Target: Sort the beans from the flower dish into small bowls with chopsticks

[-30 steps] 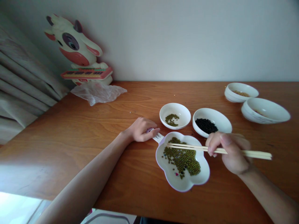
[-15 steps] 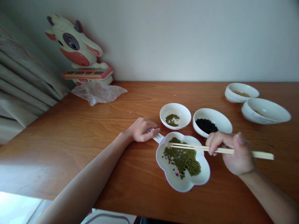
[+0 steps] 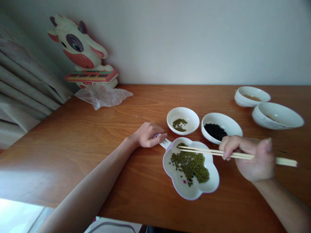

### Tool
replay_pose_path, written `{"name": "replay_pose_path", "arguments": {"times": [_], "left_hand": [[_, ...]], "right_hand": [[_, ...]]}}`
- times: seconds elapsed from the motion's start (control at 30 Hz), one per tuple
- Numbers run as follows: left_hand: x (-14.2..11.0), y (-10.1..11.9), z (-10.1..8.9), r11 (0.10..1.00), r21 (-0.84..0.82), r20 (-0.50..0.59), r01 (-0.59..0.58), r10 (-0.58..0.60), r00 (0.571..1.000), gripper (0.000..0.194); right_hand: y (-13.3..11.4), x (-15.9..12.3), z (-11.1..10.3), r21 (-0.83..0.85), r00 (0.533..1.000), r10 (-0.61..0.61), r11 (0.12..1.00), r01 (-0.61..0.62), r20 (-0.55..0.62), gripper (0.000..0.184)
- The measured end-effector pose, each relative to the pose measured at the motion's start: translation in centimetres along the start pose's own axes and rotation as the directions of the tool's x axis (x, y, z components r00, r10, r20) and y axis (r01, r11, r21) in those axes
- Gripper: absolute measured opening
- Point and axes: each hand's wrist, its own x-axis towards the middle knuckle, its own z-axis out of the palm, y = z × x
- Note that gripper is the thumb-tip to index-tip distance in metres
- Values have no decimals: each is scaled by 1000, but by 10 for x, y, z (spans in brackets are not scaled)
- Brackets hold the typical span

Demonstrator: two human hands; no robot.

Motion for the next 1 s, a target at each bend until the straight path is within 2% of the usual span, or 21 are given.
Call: {"name": "replay_pose_path", "arguments": {"times": [0.4, 0.63, 0.87, 1.0], "left_hand": [[1, 0, -1, 1000, -17, 0, -12, 12, 1000, 41], [0, -1, 0, 1000, -8, 3, -17, 17, 1000, 41], [1, 0, 0, 1000, -11, 3, -21, 21, 1000, 42], [1, -1, 0, 1000, -14, 7, -14, 14, 1000, 42]], "right_hand": [[2, 0, 8, -19, 1000, 16, 1000, -16, -25, 81], [7, -8, 9, 30, 994, 53, 998, -51, -98, 67], [6, -7, 16, 88, 985, -12, 996, 27, -170, 66], [4, -6, 8, 101, 982, -76, 990, 95, -175, 68]]}}
